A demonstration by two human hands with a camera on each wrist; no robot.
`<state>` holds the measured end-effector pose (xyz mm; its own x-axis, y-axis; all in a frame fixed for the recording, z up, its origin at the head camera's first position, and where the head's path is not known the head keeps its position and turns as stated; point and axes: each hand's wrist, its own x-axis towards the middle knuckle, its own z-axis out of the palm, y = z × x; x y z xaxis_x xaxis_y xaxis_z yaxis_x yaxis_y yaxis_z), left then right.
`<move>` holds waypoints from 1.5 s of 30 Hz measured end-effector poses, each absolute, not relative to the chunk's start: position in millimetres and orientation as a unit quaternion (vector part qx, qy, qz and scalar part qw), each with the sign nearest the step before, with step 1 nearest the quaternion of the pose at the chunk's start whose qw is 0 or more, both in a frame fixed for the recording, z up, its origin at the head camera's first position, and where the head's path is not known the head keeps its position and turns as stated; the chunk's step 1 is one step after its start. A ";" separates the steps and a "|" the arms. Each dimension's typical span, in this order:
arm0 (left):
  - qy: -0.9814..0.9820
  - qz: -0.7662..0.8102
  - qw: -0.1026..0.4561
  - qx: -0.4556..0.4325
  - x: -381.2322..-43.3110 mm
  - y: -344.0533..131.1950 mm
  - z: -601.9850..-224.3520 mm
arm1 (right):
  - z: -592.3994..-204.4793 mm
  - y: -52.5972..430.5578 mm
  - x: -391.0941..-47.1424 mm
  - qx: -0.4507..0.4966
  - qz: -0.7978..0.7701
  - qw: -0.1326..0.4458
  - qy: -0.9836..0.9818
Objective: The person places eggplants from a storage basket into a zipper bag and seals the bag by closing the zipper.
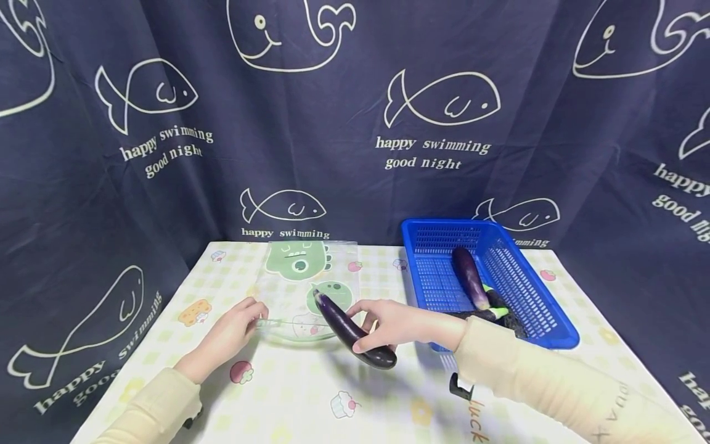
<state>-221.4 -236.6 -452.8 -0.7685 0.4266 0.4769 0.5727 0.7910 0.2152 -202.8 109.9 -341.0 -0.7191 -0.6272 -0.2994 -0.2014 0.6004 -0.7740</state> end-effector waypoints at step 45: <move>-0.917 -0.174 0.168 -0.317 -225.7 -209.1 -448.4 | -386.4 95.5 -194.8 -0.264 -0.355 0.314 0.840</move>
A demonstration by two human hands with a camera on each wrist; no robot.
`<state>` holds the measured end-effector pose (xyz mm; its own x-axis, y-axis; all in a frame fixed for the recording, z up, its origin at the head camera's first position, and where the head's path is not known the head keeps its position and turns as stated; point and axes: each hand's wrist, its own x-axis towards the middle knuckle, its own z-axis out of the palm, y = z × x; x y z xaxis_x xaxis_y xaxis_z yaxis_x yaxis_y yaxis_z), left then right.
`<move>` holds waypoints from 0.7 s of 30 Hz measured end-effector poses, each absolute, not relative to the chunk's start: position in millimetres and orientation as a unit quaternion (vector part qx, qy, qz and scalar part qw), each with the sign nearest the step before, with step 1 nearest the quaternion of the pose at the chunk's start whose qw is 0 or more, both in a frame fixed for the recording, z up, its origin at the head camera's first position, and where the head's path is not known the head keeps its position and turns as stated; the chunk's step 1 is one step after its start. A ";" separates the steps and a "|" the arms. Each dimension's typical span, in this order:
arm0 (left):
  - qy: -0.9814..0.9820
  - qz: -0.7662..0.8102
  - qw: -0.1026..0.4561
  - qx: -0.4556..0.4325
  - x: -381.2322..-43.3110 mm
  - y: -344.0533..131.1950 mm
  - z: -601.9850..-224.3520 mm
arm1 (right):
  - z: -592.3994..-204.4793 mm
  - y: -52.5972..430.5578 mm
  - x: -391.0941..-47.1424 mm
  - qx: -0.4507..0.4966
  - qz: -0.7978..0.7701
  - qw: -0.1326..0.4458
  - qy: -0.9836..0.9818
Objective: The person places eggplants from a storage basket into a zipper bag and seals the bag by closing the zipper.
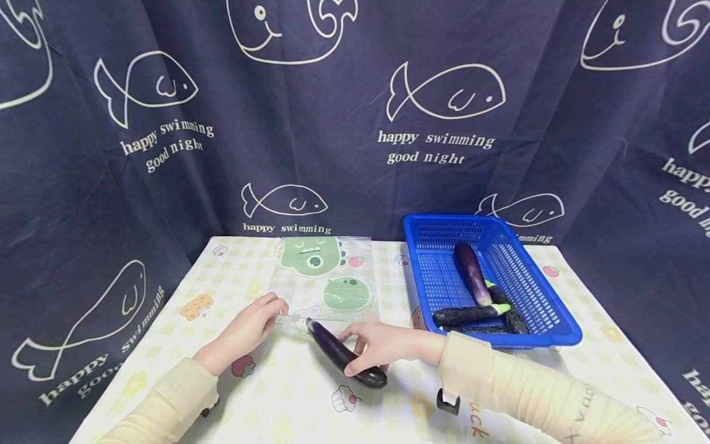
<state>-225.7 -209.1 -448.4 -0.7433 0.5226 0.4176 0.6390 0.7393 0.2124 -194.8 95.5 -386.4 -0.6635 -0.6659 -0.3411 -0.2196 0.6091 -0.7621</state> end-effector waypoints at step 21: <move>-0.913 -0.180 0.171 -0.324 -228.2 -207.1 -450.4 | -404.6 77.9 -198.7 -0.316 -0.227 0.174 0.905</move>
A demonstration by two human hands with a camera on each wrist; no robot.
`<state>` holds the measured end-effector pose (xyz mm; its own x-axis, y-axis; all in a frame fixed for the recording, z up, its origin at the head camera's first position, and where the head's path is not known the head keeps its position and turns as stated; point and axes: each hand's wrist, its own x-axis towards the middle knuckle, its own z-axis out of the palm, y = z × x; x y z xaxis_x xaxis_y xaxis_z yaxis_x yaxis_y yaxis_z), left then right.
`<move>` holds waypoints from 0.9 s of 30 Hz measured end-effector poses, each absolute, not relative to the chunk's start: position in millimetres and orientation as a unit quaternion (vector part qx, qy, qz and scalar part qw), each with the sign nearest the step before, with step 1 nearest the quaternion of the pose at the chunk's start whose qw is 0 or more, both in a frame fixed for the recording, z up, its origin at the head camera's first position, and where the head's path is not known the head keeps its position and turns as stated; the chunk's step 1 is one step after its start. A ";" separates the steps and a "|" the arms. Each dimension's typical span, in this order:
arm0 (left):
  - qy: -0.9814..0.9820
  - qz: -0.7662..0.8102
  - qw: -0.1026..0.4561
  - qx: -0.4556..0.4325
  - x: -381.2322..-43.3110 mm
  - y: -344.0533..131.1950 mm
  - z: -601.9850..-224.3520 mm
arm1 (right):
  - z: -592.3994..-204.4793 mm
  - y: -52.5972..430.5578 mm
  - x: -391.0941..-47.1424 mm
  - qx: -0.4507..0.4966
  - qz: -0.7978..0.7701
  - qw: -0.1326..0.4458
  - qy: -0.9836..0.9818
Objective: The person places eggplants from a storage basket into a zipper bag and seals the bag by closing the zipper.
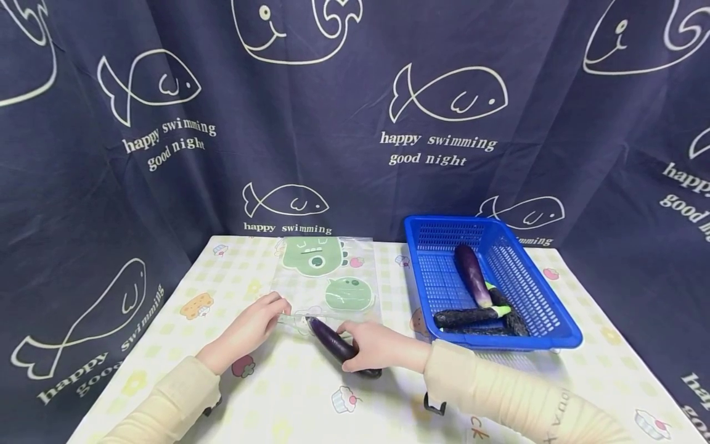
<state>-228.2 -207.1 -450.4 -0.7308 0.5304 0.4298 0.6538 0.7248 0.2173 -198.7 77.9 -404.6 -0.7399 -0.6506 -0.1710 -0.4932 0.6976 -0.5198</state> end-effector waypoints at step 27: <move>-0.921 -0.184 0.133 -0.317 -226.7 -201.9 -446.6 | -429.2 64.2 -194.9 -0.386 0.011 -0.091 0.918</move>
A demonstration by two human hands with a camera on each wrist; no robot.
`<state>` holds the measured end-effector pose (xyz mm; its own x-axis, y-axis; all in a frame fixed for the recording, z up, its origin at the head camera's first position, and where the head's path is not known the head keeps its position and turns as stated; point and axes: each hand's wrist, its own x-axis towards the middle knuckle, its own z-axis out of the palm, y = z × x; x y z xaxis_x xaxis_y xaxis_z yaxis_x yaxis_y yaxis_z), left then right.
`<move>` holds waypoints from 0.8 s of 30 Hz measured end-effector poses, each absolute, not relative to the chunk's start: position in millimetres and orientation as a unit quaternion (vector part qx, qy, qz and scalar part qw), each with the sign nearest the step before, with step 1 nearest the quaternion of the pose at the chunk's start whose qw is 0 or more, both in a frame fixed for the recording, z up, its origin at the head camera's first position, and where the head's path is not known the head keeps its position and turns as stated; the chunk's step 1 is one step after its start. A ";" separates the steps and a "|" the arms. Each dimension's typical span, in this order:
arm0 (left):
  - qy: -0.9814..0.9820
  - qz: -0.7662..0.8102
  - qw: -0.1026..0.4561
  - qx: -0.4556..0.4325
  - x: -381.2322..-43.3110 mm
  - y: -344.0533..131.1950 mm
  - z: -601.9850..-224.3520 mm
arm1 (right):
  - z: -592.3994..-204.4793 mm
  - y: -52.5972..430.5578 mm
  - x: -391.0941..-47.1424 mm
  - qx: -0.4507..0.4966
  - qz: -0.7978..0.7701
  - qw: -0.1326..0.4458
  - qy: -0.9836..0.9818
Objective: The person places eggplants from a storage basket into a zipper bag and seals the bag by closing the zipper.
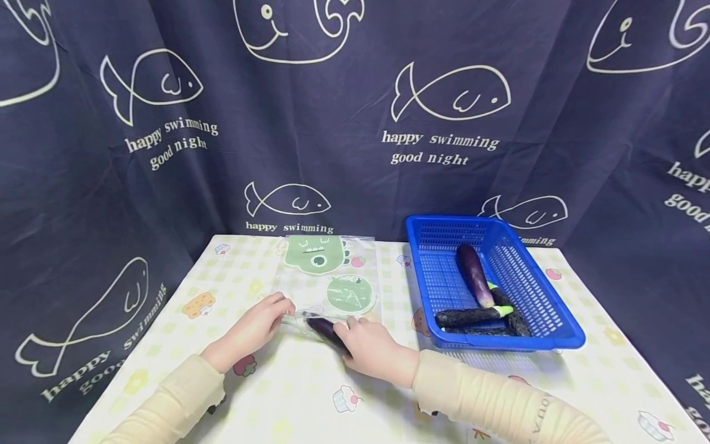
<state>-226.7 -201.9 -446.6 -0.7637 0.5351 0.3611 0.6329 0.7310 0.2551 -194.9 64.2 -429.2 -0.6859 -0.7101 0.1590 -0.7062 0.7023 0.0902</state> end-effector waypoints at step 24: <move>-0.919 -0.177 0.147 -0.320 -229.4 -199.8 -450.8 | -442.4 86.8 -195.4 0.490 -0.101 0.198 -0.843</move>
<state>-229.4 -199.8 -450.8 -0.7515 0.5363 0.3842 0.6406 0.7326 0.2302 -195.4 86.8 -442.4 -0.4416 -0.8662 0.2340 -0.7861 0.4992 0.3645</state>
